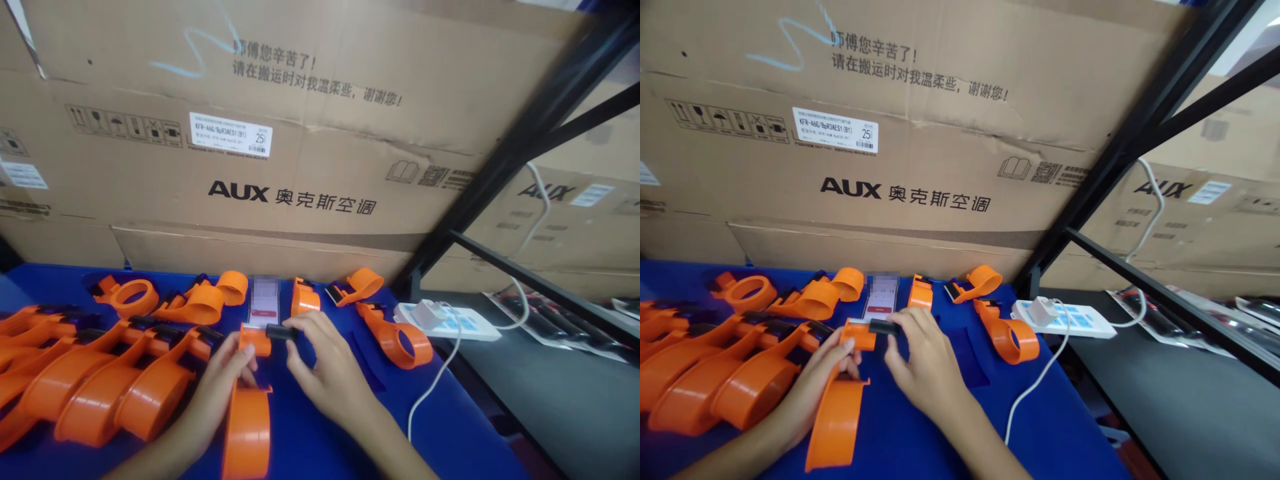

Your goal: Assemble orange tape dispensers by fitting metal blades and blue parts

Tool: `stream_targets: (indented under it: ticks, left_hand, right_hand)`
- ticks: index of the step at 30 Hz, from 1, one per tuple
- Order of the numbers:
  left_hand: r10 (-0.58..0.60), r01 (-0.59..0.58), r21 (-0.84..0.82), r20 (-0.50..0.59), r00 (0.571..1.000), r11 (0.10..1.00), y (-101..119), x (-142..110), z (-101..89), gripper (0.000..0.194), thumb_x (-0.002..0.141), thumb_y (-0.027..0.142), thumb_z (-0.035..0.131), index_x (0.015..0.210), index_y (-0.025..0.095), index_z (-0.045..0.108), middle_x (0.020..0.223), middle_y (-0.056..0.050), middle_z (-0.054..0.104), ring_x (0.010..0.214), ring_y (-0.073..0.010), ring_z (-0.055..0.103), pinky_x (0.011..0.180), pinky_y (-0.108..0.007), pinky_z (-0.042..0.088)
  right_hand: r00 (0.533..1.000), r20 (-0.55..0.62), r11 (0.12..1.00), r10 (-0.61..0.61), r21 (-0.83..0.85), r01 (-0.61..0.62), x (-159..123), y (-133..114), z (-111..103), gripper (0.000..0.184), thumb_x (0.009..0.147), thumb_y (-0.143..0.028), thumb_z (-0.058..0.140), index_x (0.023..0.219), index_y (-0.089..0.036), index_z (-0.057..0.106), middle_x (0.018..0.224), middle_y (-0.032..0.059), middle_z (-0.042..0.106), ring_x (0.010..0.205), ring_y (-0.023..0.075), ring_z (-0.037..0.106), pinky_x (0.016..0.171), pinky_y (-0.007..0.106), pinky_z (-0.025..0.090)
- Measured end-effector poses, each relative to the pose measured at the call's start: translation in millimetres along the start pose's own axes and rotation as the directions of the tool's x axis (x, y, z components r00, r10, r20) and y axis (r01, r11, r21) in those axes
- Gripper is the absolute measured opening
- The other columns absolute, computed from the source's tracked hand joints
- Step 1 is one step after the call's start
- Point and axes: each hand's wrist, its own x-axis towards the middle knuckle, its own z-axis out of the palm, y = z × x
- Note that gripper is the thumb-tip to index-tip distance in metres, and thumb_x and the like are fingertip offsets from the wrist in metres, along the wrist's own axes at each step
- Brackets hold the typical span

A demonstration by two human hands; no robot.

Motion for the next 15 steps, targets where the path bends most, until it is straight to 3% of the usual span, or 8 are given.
stream_targets:
  ticks: [3, 8, 12, 15]
  left_hand:
    - [0.019, -0.024, 0.092, 0.056, 0.998, 0.995, 1.4, -3.5, 1.4, 0.032, 0.083, 0.049, 0.075, 0.098, 0.02, 0.068, 0.078, -0.001, 0.066, 0.062, -0.0153, 0.059, 0.064, -0.028, 0.051]
    - [0.003, -0.021, 0.171, 0.109, 0.994, 0.985, 6.2, -7.6, 3.1, 0.037, 0.082, 0.047, 0.077, 0.109, 0.022, 0.07, 0.079, -0.001, 0.069, 0.067, -0.0177, 0.063, 0.066, -0.027, 0.052]
    - [-0.01, -0.006, 0.115, 0.146, 0.989, 0.993, 5.5, -7.8, 3.9, 0.037, 0.083, 0.045, 0.077, 0.111, 0.022, 0.068, 0.08, -0.001, 0.068, 0.065, -0.0171, 0.064, 0.069, -0.031, 0.056]
    - [-0.067, 0.064, 0.022, 0.173, 0.983, 0.998, 2.7, -6.5, 4.4, 0.035, 0.084, 0.046, 0.077, 0.106, 0.021, 0.067, 0.075, -0.001, 0.067, 0.058, -0.017, 0.065, 0.061, -0.03, 0.056]
  right_hand:
    - [0.999, 0.015, 0.997, -0.052, 0.051, 0.052, -3.6, -6.5, 6.9, 0.025, 0.096, -0.017, 0.054, 0.117, -0.024, 0.063, 0.116, 0.01, 0.064, 0.108, 0.0244, 0.062, 0.091, 0.039, 0.055]
    - [0.997, 0.07, 0.999, -0.024, 0.042, 0.021, -8.1, -8.3, 17.0, 0.022, 0.098, -0.021, 0.053, 0.117, -0.024, 0.064, 0.11, 0.0093, 0.061, 0.102, 0.0241, 0.062, 0.084, 0.038, 0.057]
    - [0.997, 0.072, 0.997, -0.028, 0.076, 0.022, -8.6, -8.4, 16.1, 0.024, 0.1, -0.023, 0.052, 0.12, -0.025, 0.064, 0.109, 0.0089, 0.06, 0.102, 0.023, 0.063, 0.084, 0.036, 0.057]
    - [0.995, 0.091, 0.993, -0.041, 0.11, 0.031, -9.2, -13.1, 15.2, 0.026, 0.1, -0.023, 0.052, 0.122, -0.026, 0.065, 0.111, 0.0089, 0.061, 0.103, 0.0226, 0.064, 0.086, 0.036, 0.057]
